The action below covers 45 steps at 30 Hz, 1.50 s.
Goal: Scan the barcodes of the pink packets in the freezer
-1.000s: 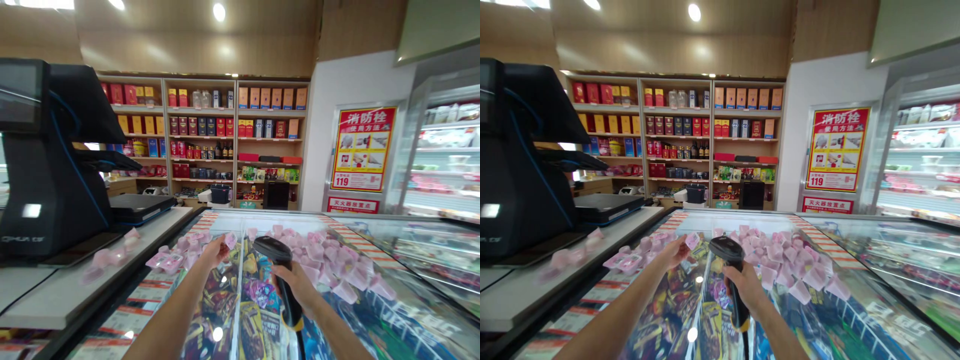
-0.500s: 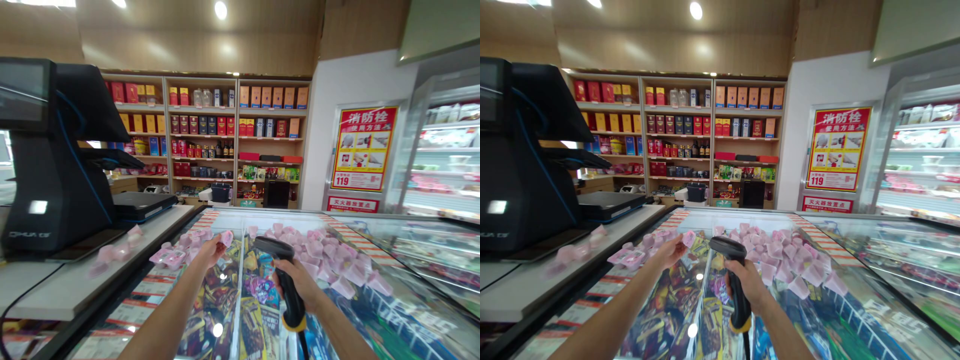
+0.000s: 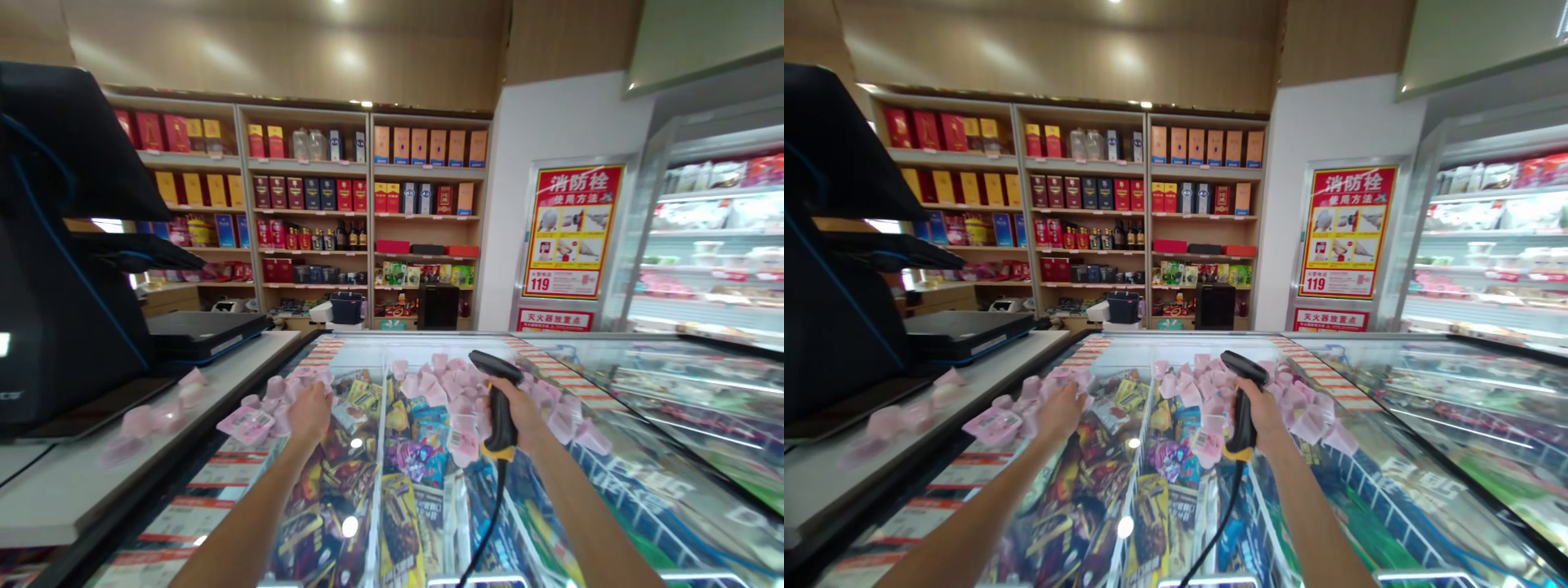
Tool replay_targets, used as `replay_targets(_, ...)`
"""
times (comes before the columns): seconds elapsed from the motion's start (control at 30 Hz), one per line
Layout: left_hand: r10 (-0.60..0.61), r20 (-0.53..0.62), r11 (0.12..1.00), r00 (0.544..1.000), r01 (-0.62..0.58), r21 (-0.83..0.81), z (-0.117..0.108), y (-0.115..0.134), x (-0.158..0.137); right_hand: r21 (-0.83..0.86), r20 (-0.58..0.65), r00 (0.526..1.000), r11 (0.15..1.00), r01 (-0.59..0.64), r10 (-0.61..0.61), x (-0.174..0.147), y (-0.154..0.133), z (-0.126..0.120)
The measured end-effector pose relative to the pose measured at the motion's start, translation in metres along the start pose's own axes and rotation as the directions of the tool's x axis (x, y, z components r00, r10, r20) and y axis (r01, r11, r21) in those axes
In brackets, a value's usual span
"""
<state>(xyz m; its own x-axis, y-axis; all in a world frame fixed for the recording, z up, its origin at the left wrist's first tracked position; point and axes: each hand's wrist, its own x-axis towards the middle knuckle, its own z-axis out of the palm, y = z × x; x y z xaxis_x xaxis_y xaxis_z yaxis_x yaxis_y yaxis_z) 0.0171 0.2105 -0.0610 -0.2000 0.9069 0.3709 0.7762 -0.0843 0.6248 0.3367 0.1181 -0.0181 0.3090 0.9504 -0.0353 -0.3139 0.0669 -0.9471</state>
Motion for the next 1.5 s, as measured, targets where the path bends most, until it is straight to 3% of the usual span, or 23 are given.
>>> replay_targets(0.1, 0.046, -0.057, 0.995, 0.997, -0.041, 0.095, -0.006, 0.001, 0.001, 0.064, -0.051, 0.997, 0.997, -0.048, 0.051, 0.005, -0.003, -0.004)
replay_targets(0.2, 0.091, -0.090, 0.988, 0.992, -0.078, 0.134, 0.002, 0.016, 0.001, 0.064, -0.043, 0.998, 0.997, -0.039, 0.042, 0.006, -0.002, -0.005)
replay_targets(0.53, 0.225, 0.178, 0.974, 0.958, -0.218, -0.059, 0.093, 0.096, 0.001, 0.061, 0.010, 0.995, 0.994, -0.096, 0.095, -0.004, -0.006, -0.003)
replay_targets(0.7, 0.163, 0.256, 0.975, 0.953, -0.115, -0.191, 0.112, 0.107, 0.001, -0.115, 0.042, 0.999, 0.993, -0.028, 0.033, -0.012, 0.001, 0.011)
replay_targets(0.83, 0.008, 0.305, 0.943, 0.952, 0.094, -0.318, 0.108, 0.102, 0.006, -0.215, 0.099, 0.995, 0.976, 0.037, -0.016, -0.018, 0.007, 0.023)
replay_targets(0.93, -0.132, 0.367, 0.847, 0.921, 0.296, -0.441, 0.091, 0.088, 0.014, -0.163, 0.157, 0.988, 0.986, 0.024, 0.002, -0.026, 0.012, 0.032)
replay_targets(1.1, -0.259, 0.465, 0.549, 0.847, 0.525, -0.650, 0.050, 0.055, 0.019, -0.091, 0.348, 0.932, 0.993, -0.073, 0.101, -0.044, 0.023, 0.051)
replay_targets(1.23, -0.282, 0.511, 0.324, 0.812, 0.582, -0.746, 0.029, 0.038, 0.014, -0.084, 0.369, 0.912, 0.983, -0.161, 0.180, -0.052, 0.030, 0.064)
replay_targets(1.33, -0.281, 0.535, 0.202, 0.797, 0.594, -0.779, 0.025, 0.031, 0.009, -0.122, 0.393, 0.899, 0.980, -0.154, 0.191, -0.054, 0.034, 0.068)
replay_targets(1.5, -0.290, 0.537, 0.124, 0.792, 0.588, -0.799, 0.027, 0.024, 0.007, -0.172, 0.427, 0.888, 0.979, -0.105, 0.171, -0.059, 0.035, 0.069)
